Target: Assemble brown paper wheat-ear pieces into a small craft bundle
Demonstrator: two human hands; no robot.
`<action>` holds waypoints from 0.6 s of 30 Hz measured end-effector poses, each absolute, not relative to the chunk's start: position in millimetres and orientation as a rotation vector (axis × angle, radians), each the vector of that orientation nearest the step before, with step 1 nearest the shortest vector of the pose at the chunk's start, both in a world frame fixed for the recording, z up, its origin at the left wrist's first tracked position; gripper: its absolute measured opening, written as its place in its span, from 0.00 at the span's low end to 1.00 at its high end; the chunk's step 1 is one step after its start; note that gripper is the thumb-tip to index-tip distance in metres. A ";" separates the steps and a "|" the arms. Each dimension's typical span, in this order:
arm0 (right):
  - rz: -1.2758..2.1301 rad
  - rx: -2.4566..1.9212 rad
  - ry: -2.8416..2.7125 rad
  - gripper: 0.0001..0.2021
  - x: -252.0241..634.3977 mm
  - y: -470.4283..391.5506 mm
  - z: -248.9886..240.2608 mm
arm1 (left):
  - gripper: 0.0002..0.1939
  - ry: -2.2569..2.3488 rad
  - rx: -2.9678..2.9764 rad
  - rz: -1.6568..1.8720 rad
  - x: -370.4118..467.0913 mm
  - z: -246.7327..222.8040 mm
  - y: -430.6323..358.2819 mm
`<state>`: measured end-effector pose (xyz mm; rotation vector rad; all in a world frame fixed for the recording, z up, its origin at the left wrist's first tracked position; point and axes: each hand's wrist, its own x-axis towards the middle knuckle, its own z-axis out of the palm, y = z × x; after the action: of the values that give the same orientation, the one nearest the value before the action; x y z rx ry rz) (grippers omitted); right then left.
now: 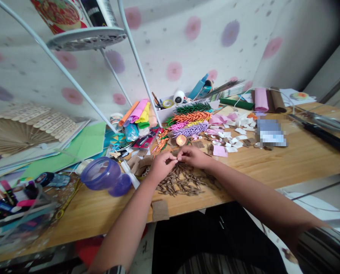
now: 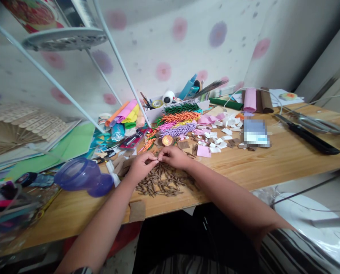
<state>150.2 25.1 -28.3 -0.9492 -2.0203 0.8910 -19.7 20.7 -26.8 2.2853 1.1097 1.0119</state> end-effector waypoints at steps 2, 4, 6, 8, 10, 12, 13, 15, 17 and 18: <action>0.984 -0.964 -1.971 0.05 147.8 25.1 -29.8 | 0.03 1.098 2.358 1.035 -18.7 -25.2 19.5; 1.042 -0.956 -1.919 0.04 145.2 24.7 -31.2 | 0.03 1.103 2.381 1.051 -17.5 -23.2 17.7; 1.026 -0.935 -1.894 0.04 143.2 23.8 -31.4 | 0.02 1.123 2.346 1.044 -17.0 -21.3 16.1; 0.960 -0.915 -1.902 0.03 142.2 22.4 -30.0 | 0.01 1.140 2.262 1.013 -17.9 -20.1 15.4; 0.883 -0.894 -1.924 0.03 142.2 20.8 -27.6 | 0.04 1.113 2.146 0.979 -20.2 -20.1 16.2; 0.805 -0.865 -1.954 0.03 142.9 19.6 -25.3 | 0.07 1.056 2.058 0.923 -23.1 -21.2 18.0; 0.767 -0.853 -1.968 0.03 143.3 19.3 -24.7 | 0.10 1.038 2.033 0.885 -24.5 -21.9 19.0; 0.706 -0.844 -1.996 0.03 144.1 19.4 -24.4 | 0.16 1.045 2.023 0.801 -26.4 -22.8 20.7; 0.670 -0.851 -2.017 0.03 144.6 20.4 -25.3 | 0.17 1.075 2.041 0.744 -27.1 -22.7 21.5; 0.661 -0.857 -2.025 0.03 144.7 21.0 -25.8 | 0.16 1.089 2.056 0.732 -27.0 -22.4 21.6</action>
<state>144.7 21.0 -25.8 -0.8567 -2.0250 0.6609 -27.0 21.6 -22.4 2.0565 1.0890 0.7319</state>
